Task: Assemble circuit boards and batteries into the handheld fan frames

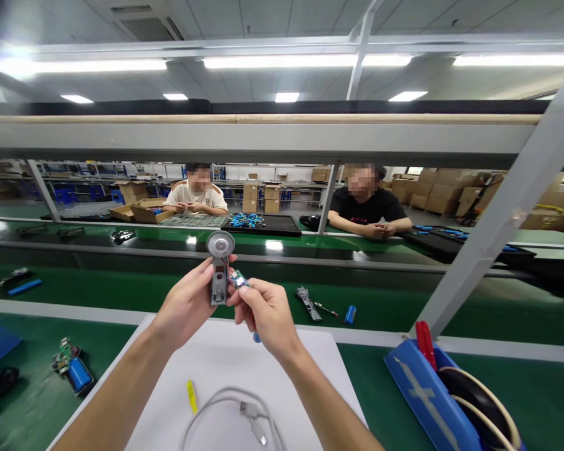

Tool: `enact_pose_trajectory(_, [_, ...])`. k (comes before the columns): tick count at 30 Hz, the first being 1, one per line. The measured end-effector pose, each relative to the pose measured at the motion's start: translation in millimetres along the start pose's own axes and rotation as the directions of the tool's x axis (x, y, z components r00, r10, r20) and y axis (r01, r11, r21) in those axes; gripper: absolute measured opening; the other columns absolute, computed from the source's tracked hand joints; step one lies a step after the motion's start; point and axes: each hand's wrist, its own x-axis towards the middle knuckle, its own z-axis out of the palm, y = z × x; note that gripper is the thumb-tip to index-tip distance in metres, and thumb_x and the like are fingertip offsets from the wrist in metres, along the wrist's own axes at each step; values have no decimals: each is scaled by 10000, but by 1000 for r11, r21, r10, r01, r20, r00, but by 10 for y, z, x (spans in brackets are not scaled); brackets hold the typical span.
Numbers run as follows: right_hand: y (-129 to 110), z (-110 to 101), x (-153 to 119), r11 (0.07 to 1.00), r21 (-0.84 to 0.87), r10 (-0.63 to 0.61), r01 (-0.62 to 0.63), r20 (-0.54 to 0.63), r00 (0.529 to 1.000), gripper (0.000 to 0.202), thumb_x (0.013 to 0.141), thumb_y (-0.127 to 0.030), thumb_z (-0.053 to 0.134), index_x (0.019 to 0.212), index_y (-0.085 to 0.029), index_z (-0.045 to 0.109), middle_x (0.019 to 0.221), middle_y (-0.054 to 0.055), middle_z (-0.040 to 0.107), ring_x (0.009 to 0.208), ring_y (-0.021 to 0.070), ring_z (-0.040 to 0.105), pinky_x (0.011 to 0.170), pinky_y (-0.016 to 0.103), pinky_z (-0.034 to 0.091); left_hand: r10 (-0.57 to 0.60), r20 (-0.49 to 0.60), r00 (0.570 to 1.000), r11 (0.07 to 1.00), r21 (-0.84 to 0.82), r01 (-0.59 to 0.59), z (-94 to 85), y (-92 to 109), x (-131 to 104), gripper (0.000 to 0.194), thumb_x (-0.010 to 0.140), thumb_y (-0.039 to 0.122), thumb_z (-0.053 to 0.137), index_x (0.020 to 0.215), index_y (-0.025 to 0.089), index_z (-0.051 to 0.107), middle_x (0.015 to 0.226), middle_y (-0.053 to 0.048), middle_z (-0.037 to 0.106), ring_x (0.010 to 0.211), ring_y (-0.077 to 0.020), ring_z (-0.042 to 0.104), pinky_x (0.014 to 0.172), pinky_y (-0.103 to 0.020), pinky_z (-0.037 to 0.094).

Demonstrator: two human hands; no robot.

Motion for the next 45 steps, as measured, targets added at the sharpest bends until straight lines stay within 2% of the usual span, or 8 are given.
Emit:
enact_pose_trajectory(4, [-26,12,-14,1000,-19,-1,1,9,1000,277,814,-367,570,674,-135,628,478,10,588,351,60,403,355,172,273,-2,17,1000,1000,29,1,1,-6,0,386,930,388,592,1223,139,626,831,-60,621,751,-179,575,677,-301,463])
enact_pose_trajectory(11, [-43,26,-38,998,-63,-5,5,13,1000,281,827,-373,554,676,-145,618,487,6,587,363,67,409,367,188,272,-1,9,1000,1000,-17,1,-9,5,2,371,880,376,682,1181,158,663,905,-45,612,747,-143,567,702,-280,453])
enact_pose_trajectory(25, [-47,27,-59,989,-141,-34,39,36,999,323,876,-403,540,712,-142,637,524,11,580,416,79,421,408,209,300,27,4,1000,999,39,-27,12,34,-2,384,826,405,752,1122,175,666,923,-30,602,733,-119,538,701,-273,445])
enact_pose_trajectory(31, [-8,-41,-41,952,-279,-154,124,-88,984,357,898,-419,640,1167,-186,620,696,-12,579,572,106,494,478,211,355,110,-79,991,993,45,-107,-29,30,30,366,758,333,825,1070,195,696,919,-25,634,824,-131,568,757,-255,477])
enact_pose_trajectory(35, [65,-26,-18,936,-313,-223,164,-162,961,305,897,-430,651,1075,-189,708,731,4,560,547,94,408,476,232,339,163,-133,978,983,105,-150,-26,-9,34,372,709,295,857,1038,197,713,905,-16,652,834,-125,577,723,-218,472])
enact_pose_trajectory(38, [161,57,-23,938,-293,-246,185,-188,951,331,931,-458,604,1071,-193,744,801,26,548,572,99,437,465,237,342,212,-162,964,968,171,-184,-24,-65,37,339,706,287,854,997,198,706,901,-19,661,838,-137,587,688,-222,479])
enact_pose_trajectory(41, [240,127,-52,863,-443,-351,242,-183,918,325,979,-410,534,1162,-232,736,923,51,537,699,124,515,525,239,403,278,-190,942,942,247,-229,-38,-105,47,302,718,269,842,964,191,686,898,-24,673,853,-146,602,702,-226,482])
enact_pose_trajectory(45, [267,131,-87,685,-658,-449,314,-42,892,393,999,-301,440,1342,-244,624,1035,74,579,887,181,569,709,297,493,300,-192,934,917,329,-227,-52,-94,52,297,740,252,820,990,181,675,926,-39,697,904,-167,626,800,-258,489])
